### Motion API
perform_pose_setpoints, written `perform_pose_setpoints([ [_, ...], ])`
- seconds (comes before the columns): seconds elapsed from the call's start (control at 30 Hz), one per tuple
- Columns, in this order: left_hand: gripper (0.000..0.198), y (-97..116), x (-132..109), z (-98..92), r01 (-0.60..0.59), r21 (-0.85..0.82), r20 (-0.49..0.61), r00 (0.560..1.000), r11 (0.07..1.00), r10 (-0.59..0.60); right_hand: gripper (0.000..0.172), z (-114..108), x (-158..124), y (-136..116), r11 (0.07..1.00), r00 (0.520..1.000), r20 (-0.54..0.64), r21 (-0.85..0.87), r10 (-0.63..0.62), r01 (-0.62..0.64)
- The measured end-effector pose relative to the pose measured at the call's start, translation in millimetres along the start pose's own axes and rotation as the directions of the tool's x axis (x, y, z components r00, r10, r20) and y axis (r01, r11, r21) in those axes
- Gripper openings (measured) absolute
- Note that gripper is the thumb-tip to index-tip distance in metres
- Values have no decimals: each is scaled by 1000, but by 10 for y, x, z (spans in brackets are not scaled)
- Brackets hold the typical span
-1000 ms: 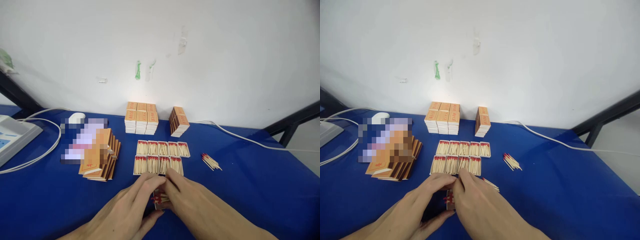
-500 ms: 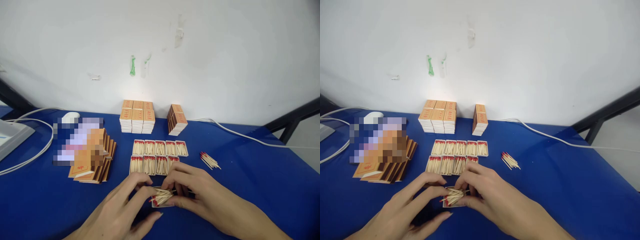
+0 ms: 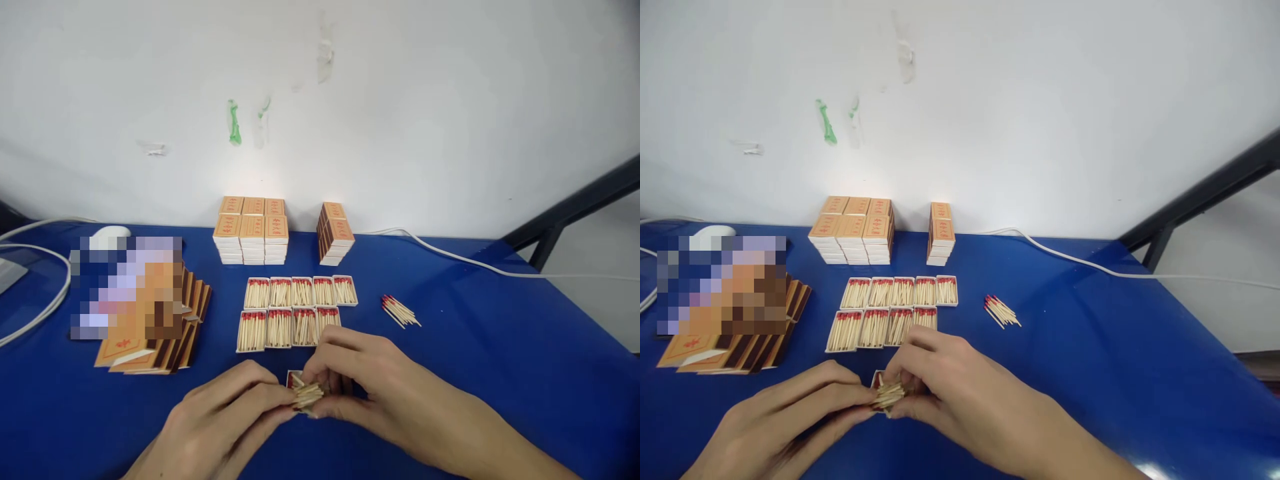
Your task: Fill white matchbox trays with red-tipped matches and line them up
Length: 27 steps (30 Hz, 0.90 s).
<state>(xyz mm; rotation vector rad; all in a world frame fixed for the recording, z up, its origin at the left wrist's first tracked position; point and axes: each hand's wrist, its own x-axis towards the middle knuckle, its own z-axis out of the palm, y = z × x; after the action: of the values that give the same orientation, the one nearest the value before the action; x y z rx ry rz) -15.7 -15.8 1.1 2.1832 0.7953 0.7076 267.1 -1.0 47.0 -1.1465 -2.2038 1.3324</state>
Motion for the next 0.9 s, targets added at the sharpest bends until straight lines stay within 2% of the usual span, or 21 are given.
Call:
perform_pose_setpoints([
  [0.13,30,29,-1,-33,-6,-56,24,1000,998,7,11,-17,4,2,1000,1000,15,28,-2,2],
  [0.2,29,36,12,-27,-11,-73,21,1000,997,13,16,-41,1,-19,999,999,15,24,35,-36],
  [0.4,24,38,96,46,-66,-59,-55,996,996,63,48,-118,-24,-94,989,990,35,-53,138,-136],
  [0.47,22,51,121,59,-67,-63,-51,997,996,64,44,-124,-29,-102,989,991,31,-70,132,-129],
  [0.53,23,70,122,63,-59,-41,-65,996,997,56,30,-123,-26,-108,991,993,34,-77,113,-110],
  [0.67,21,87,61,64,-4,122,-123,992,992,20,11,-122,-6,-124,995,997,44,-86,61,-57],
  [0.9,30,-25,24,76,-83,194,-113,988,978,107,10,-147,-3,-115,991,1000,12,-133,24,-23],
])
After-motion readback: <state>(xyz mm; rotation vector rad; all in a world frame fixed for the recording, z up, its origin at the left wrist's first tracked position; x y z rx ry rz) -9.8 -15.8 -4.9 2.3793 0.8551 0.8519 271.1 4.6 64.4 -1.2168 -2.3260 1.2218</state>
